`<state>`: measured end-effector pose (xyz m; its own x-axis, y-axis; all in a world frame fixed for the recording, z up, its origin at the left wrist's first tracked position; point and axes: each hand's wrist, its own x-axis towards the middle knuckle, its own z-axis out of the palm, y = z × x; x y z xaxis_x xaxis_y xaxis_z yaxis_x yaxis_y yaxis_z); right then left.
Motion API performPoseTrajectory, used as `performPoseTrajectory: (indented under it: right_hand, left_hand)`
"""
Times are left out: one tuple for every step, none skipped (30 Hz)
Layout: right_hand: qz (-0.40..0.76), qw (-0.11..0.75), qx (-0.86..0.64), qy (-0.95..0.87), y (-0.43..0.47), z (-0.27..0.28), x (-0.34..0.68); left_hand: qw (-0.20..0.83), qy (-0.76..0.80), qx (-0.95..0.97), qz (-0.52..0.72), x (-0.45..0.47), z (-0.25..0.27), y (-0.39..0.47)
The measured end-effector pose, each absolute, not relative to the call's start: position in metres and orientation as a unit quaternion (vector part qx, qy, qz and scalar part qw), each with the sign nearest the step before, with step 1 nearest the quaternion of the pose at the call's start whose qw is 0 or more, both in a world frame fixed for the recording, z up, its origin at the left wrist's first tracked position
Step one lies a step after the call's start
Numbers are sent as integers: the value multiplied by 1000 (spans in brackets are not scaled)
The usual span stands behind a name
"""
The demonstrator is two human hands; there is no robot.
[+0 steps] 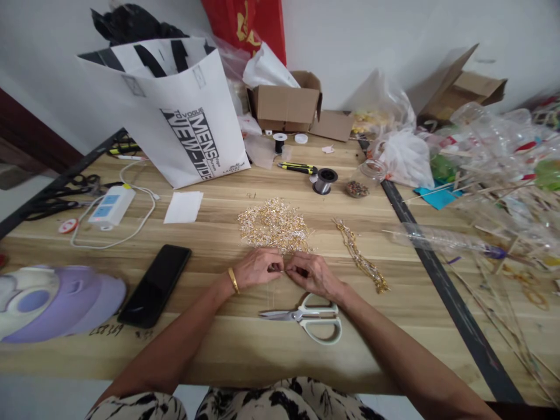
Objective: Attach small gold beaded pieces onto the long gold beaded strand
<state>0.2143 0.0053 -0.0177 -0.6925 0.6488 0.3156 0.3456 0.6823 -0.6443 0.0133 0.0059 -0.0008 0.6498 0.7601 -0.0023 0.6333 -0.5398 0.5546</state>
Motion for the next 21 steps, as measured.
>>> performPoseTrajectory:
  right_hand:
    - [279,268,-281,-878,6,-18,214]
    - [279,266,-279,-880,6,-18,215]
    - [279,265,-277,-881,6,-19,215]
    - [278,264,-276,-881,6,-20,215]
    - [278,264,-275,-882,6,-20,215]
    - [278,264,-275,-882,7,-21,215]
    - [279,263,-274,-882,7,-22,215]
    - [280,262,-274,-882,7,-22,215]
    - [281,261,-274,-882,7,-21,215]
    - [283,259,-274,-882,6,-21,215]
    - [284,257,-274,-882,6,-20,215]
    - [284,255,-274,-883,6,-20,215]
    - [285,253,-274,-883,6,-19,215]
    - [285,253,-274,-883,6,-19,215]
    - [285,254,-274,-883,6,-19,215]
    - [285,255,-274,-882,6,-19,215]
    - [286,256,-274,-882,6,-19,215]
    - [286,257,-274,-882,6,-19,215]
    - [286,257,-274,-882,6,-19,215]
    - [285,256,-274,-882,6,-19,215]
    - [284,255,-274,-883,6,-19,215]
  left_hand:
    - [263,398,871,117,13,0,6]
    - [264,394,873,113,12,1,6]
    - [267,392,874,109,12,2,6]
    - [271,389,874,104,11,3,6]
    - [275,386,875,99,11,4,7]
    - [279,383,875,96,11,5,7]
    - [282,381,875,94,10,5,7]
    - [284,381,875,93,10,5,7]
    - [283,381,875,94,10,6,7]
    - [283,382,875,96,10,6,7]
    - [282,384,874,96,10,6,7]
    - [282,385,873,96,10,6,7]
    - [283,386,873,94,10,6,7]
    - [285,386,873,92,10,6,7]
    - [287,386,872,91,10,7,7]
    - [289,385,872,91,10,7,7]
    - [289,384,872,92,10,7,8]
    - [289,384,872,94,9,7,8]
    - [289,384,872,95,9,8,8]
    - [290,385,871,96,9,8,9]
    - [291,388,869,95,8,9,9]
